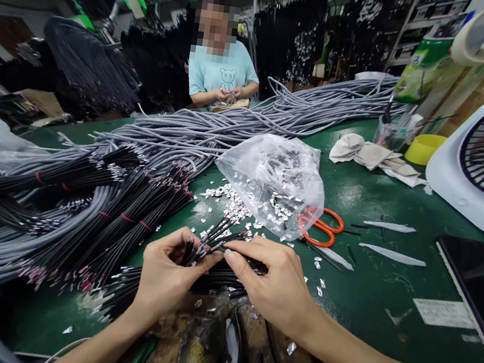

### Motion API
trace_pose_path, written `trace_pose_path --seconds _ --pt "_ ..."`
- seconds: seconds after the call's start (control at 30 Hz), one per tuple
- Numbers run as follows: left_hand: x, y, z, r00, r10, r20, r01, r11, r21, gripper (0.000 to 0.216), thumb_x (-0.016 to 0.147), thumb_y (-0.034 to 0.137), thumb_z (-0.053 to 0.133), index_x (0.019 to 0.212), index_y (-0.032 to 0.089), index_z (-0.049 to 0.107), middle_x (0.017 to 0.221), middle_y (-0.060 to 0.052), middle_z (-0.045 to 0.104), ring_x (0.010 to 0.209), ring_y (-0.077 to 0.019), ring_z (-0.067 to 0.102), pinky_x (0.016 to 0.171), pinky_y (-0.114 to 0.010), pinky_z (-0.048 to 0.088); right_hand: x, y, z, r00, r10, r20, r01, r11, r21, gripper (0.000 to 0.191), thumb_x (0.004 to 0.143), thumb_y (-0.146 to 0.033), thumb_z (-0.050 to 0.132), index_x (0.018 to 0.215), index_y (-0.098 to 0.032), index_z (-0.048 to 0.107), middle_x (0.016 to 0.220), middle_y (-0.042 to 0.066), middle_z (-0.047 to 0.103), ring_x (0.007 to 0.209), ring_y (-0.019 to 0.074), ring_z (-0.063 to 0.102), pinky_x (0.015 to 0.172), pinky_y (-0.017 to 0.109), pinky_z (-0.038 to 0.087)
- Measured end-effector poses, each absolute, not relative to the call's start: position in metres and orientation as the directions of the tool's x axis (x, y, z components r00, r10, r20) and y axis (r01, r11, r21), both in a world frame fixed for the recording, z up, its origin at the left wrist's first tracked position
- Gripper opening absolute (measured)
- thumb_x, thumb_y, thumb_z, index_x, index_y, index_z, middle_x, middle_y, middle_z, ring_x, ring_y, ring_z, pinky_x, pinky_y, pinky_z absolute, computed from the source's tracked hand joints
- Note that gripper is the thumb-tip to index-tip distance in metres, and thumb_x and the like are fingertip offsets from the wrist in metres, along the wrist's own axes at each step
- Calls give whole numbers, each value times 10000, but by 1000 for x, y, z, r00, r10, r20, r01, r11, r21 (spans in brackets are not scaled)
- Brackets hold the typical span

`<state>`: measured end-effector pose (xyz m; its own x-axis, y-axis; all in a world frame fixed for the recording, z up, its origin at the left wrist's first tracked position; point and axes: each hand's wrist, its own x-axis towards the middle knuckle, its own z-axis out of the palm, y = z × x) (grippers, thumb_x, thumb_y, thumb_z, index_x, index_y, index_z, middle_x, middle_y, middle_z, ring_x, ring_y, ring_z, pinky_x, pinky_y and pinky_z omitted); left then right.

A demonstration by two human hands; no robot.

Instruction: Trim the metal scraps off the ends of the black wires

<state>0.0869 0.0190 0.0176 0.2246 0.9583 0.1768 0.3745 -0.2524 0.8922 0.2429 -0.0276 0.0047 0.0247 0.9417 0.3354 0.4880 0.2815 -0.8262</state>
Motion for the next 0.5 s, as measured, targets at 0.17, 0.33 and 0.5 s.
trace_pose_path --seconds 0.17,0.33,0.5 --pt "81 22 18 349 937 10 305 -123 944 195 658 269 681 605 128 557 532 4 599 494 -111 552 495 -193 441 245 -30 6 34 942 334 500 274 -822 188 824 -252 522 909 -220 687 771 8 654 674 118 574 643 236 430" --pt "80 24 18 404 913 -61 305 -72 950 213 687 309 654 628 120 574 554 -25 619 516 -136 574 516 -219 460 249 -30 4 92 939 332 491 248 -835 178 799 -281 560 901 -209 686 740 17 637 637 123 555 589 242 420" --pt "85 23 14 393 915 89 389 -253 885 304 631 297 689 536 135 450 519 33 434 506 -81 404 465 -182 335 244 -30 -2 100 929 356 468 272 -841 167 739 -253 611 859 -177 700 557 -2 549 481 98 455 456 221 364"
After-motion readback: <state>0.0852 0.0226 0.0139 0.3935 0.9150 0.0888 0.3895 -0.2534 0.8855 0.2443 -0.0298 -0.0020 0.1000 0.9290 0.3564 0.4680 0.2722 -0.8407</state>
